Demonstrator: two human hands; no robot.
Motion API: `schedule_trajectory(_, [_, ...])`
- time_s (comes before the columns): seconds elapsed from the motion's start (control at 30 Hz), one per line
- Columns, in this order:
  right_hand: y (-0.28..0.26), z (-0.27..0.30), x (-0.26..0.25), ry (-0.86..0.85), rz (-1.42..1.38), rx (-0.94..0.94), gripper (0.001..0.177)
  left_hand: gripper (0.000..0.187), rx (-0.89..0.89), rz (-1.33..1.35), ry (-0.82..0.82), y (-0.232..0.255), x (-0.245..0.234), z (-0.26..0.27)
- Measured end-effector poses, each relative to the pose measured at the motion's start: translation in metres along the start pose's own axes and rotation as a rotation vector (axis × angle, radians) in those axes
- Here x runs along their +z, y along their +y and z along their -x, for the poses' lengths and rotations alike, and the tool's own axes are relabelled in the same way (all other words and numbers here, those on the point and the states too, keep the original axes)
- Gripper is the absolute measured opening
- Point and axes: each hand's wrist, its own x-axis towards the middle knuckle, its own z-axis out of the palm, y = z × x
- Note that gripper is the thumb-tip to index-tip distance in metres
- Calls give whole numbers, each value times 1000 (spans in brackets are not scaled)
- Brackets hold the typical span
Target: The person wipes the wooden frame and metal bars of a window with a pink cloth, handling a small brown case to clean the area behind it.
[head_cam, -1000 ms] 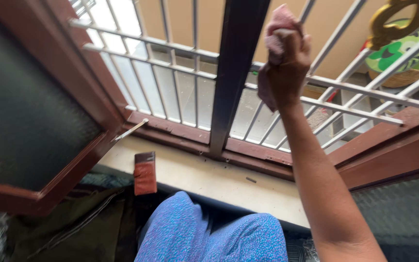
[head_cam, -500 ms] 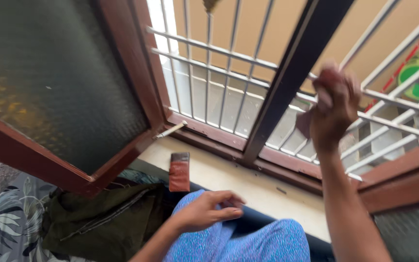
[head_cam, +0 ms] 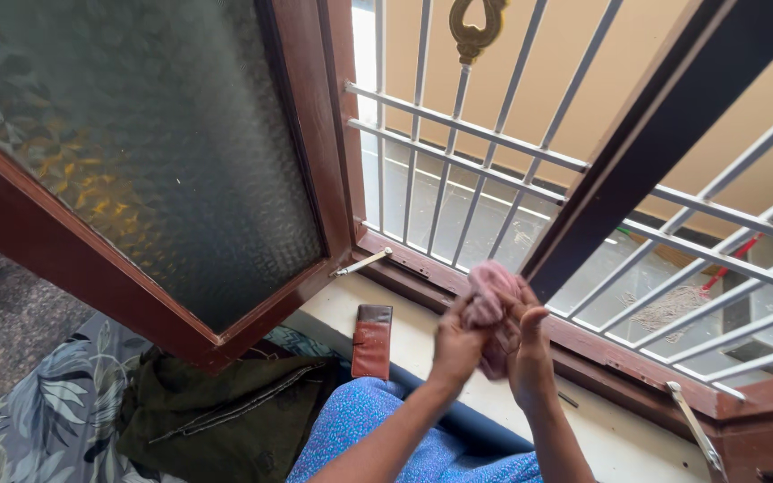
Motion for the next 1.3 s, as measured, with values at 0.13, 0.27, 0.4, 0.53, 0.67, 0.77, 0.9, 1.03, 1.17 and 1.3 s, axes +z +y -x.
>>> schedule_trajectory(0.13, [47,4,-18,367,593,-325,77,34,148,-329,250,62,-32,-72])
schedule_trajectory(0.27, [102,3,-31,477,739,15,65,43,641,-890,531,152,-69,-179])
schedule_trajectory(0.4, [122,-17,-40,431,858,175,58,77,322,-1087,750,184,-69,-228])
schedule_trajectory(0.53, [130,-36,-53,423,877,236,56,68,388,-1187,720,163,-41,-231])
schedule_trajectory(0.67, [149,-44,-67,359,789,296,53,52,449,-1404,585,137,-10,-206])
schedule_trajectory(0.77, [160,-51,-72,318,782,350,52,47,585,-1463,534,126,15,-188])
schedule_trajectory(0.9, [169,-53,-73,266,785,434,51,48,665,-1544,513,124,24,-181])
schedule_trajectory(1.03, [183,-58,-65,245,775,440,52,47,641,-1492,442,100,47,-167])
schedule_trajectory(1.17, [202,-50,-56,230,708,216,55,45,843,-1498,343,72,87,-139])
schedule_trajectory(1.3, [214,-47,-63,214,278,270,55,48,952,-1345,260,72,83,-132])
